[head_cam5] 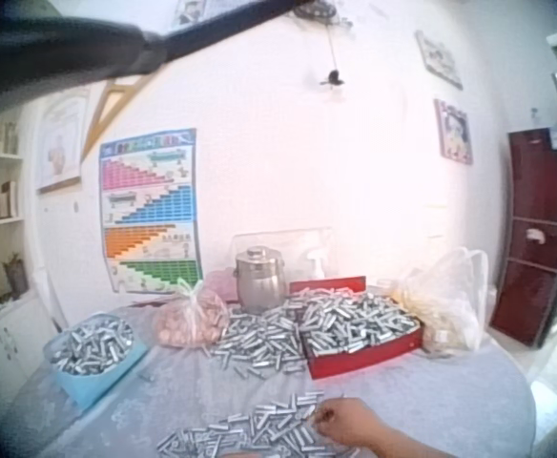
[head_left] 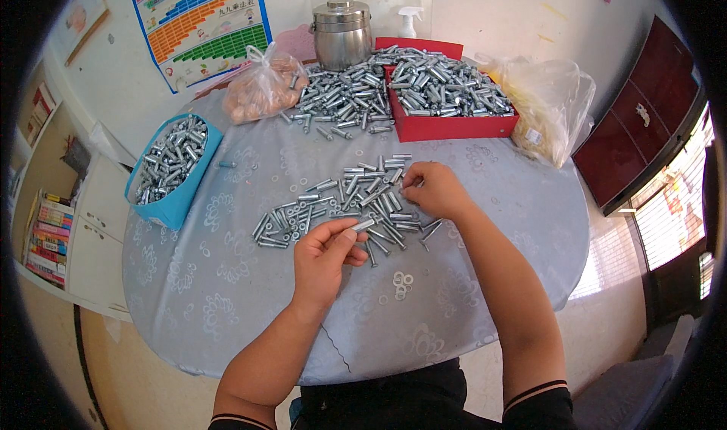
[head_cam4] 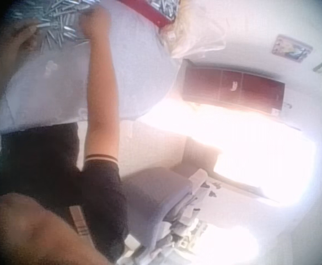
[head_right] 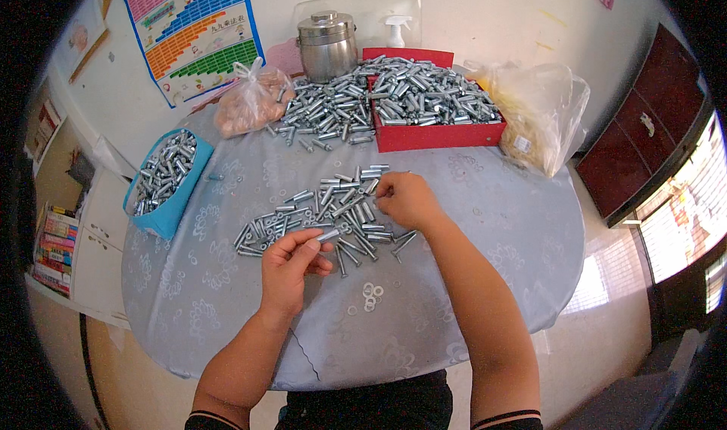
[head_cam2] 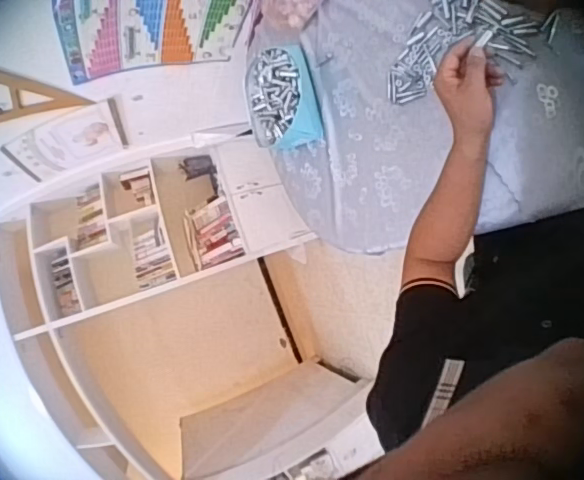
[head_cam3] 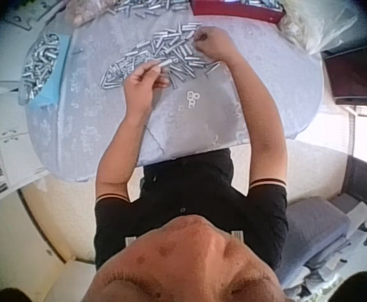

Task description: The person sits at a table and repeatedly picks up metal bolts and washers. They thread the washers onto the bolts by hand and place the assembled fasteners back onto the table surface. The person continues this repetitive assembly process throughout the clip.

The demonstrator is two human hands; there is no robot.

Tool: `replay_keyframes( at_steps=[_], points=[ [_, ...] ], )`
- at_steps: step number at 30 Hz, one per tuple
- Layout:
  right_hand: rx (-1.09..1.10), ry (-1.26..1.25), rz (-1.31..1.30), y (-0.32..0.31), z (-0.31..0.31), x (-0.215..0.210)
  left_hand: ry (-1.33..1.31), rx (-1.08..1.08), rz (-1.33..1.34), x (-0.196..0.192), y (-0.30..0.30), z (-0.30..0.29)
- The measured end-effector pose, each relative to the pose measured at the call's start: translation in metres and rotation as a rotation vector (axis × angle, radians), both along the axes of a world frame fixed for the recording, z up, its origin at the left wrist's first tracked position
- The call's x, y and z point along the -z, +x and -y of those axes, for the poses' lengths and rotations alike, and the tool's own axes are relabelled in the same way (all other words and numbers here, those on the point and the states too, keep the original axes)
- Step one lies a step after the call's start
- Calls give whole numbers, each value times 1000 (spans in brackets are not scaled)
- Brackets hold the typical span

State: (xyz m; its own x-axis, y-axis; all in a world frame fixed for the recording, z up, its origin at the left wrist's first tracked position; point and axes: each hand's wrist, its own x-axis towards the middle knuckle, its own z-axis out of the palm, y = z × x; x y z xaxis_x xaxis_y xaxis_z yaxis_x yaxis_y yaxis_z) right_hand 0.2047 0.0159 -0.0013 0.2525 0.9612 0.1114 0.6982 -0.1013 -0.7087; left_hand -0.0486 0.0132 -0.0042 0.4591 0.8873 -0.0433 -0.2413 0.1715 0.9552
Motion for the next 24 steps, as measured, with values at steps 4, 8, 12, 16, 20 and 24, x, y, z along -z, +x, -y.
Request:
replay_keyframes(
  at_steps=[4,8,12,16,20,24],
  points=[
    [10,-47,-104,20,13,0,1,9,-8,-1,2,1],
    [-20,-151,-160,24,24,3,4,-8,-44,-3,3,2],
    [-34,-137,-14,16,24,-3,5,-7,-60,-4,3,3],
    [-77,-111,108,14,22,-3,-2,-8,-58,-4,4,2],
    [-58,-78,203,10,20,2,-36,-4,-40,-3,3,1],
    [-73,-126,59,9,21,-6,-36,-4,-35,-2,2,-1]
  ],
)
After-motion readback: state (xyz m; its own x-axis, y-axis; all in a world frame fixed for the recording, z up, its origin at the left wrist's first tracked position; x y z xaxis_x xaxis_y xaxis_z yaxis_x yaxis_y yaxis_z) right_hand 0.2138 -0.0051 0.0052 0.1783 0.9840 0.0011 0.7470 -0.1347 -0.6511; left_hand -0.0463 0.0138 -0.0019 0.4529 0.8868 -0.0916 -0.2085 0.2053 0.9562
